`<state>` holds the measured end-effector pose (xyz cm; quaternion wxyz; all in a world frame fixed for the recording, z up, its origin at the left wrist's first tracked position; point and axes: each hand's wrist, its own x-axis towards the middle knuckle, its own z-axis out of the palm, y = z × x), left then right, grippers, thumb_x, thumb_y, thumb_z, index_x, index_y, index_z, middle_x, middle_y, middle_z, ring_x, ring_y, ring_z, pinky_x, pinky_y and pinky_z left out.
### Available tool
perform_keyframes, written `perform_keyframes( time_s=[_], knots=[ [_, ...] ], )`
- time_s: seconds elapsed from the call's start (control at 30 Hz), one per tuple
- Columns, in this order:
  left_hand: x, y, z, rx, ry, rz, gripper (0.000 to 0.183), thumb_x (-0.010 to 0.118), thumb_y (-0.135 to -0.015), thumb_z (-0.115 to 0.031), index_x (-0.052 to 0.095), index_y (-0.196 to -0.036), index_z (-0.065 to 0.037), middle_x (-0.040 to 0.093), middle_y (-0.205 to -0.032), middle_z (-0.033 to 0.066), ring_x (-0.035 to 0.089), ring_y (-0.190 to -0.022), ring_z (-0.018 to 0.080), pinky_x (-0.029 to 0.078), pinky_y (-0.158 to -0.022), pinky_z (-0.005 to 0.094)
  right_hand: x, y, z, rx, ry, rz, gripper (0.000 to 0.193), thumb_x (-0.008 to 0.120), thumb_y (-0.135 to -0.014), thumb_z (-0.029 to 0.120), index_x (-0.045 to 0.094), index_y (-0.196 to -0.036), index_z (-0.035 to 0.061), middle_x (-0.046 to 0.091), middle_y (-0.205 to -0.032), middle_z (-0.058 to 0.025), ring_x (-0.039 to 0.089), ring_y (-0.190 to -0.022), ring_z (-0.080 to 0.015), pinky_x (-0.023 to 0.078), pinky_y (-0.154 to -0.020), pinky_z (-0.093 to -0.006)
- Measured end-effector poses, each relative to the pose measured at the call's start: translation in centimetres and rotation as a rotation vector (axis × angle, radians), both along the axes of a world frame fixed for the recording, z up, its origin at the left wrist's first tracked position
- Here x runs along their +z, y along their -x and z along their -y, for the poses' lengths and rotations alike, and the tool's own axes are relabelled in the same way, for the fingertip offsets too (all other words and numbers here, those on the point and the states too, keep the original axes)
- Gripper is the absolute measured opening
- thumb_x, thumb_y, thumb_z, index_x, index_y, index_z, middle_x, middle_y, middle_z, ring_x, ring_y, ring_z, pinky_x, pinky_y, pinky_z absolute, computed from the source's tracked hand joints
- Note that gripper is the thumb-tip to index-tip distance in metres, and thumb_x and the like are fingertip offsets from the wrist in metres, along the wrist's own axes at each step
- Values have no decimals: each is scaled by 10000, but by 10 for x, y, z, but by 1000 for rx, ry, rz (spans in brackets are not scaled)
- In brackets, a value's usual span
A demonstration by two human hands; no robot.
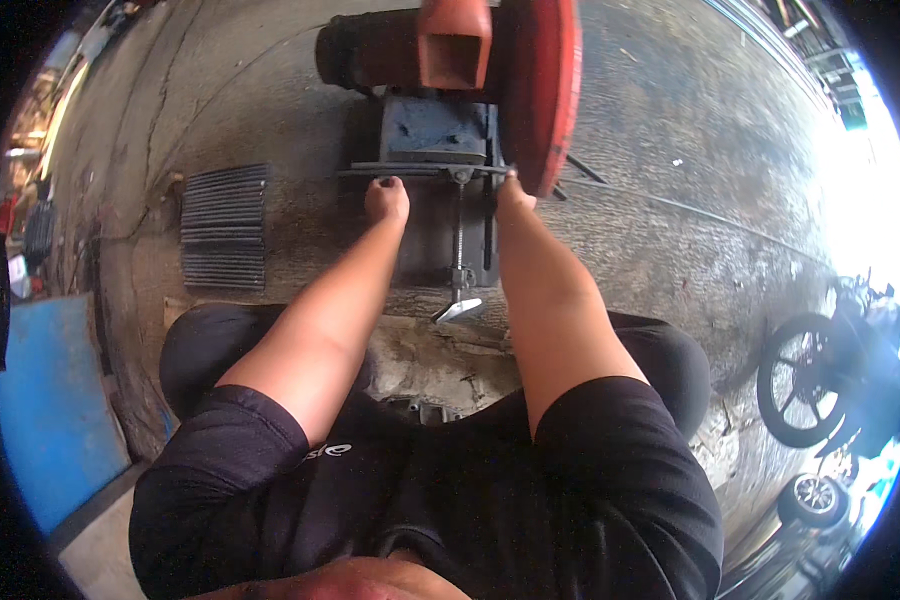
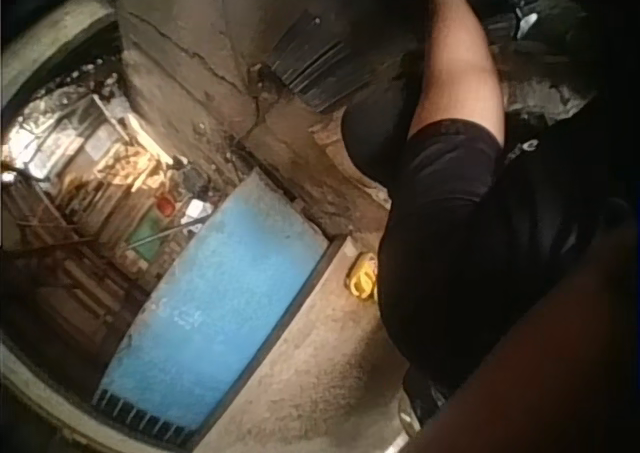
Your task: Cutting a metal rod using a power chop saw.
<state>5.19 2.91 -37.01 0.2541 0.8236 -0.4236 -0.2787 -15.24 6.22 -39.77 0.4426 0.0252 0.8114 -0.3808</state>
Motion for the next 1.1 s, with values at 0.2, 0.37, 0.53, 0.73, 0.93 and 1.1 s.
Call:
perform_keyframes(
  time_s=[0.2, 0.37, 0.53, 0.73, 0.93, 1.1],
  knots=[
    [29, 73, -43, -445, -5, -157, 321, 558, -829, -331, 683, -947, -61, 672, -961, 204, 641, -931, 372, 504, -816, 454, -24, 19, -42, 67, 6, -104, 407, 656, -849, 434, 575, -734, 53, 499, -575, -60, 462, -452, -222, 387, -445, -379],
    [34, 136, -80, -642, -7, -141, 355, 565, -833, -375, 700, -964, -74, 687, -948, 175, 647, -953, 345, 493, -822, 441, -1, 42, -85, 1, 41, -156, 374, 650, -862, 398, 621, -835, 26, 529, -591, -63, 476, -457, -211, 396, -452, -375],
    [36, 180, -104, -840, 10, -133, 323, 602, -810, -346, 695, -877, -44, 676, -903, 193, 657, -861, 362, 504, -756, 447, 41, 63, -120, 40, 0, -136, 558, 591, -868, 468, 652, -1054, -55, 667, -1031, -233, 647, -1000, -346, 506, -837, -397],
    [31, 216, -119, -948, -113, -328, 266, 622, -872, -256, 697, -905, -3, 655, -699, 49, 606, -587, 139, 481, -545, 317, 71, 86, -159, -286, 68, -44, 441, 660, -844, 350, 637, -1120, 7, 627, -1146, -221, 596, -1079, -383, 474, -887, -439],
    [20, 234, -129, -943, -149, -405, 236, 625, -888, -226, 672, -867, 4, 625, -701, 29, 574, -563, 107, 475, -508, 272, 81, 88, -176, -289, 21, -87, 438, 642, -851, 324, 621, -1135, -8, 610, -1159, -248, 579, -1092, -409, 464, -904, -446],
    [20, 254, -140, -887, -172, -471, 311, 642, -823, -329, 714, -774, -30, 684, -711, 121, 653, -664, 238, 487, -657, 382, 74, 99, -178, -467, 26, -238, 409, 632, -853, 322, 649, -1069, -25, 617, -1139, -257, 587, -1079, -415, 465, -900, -441]
  ],
)
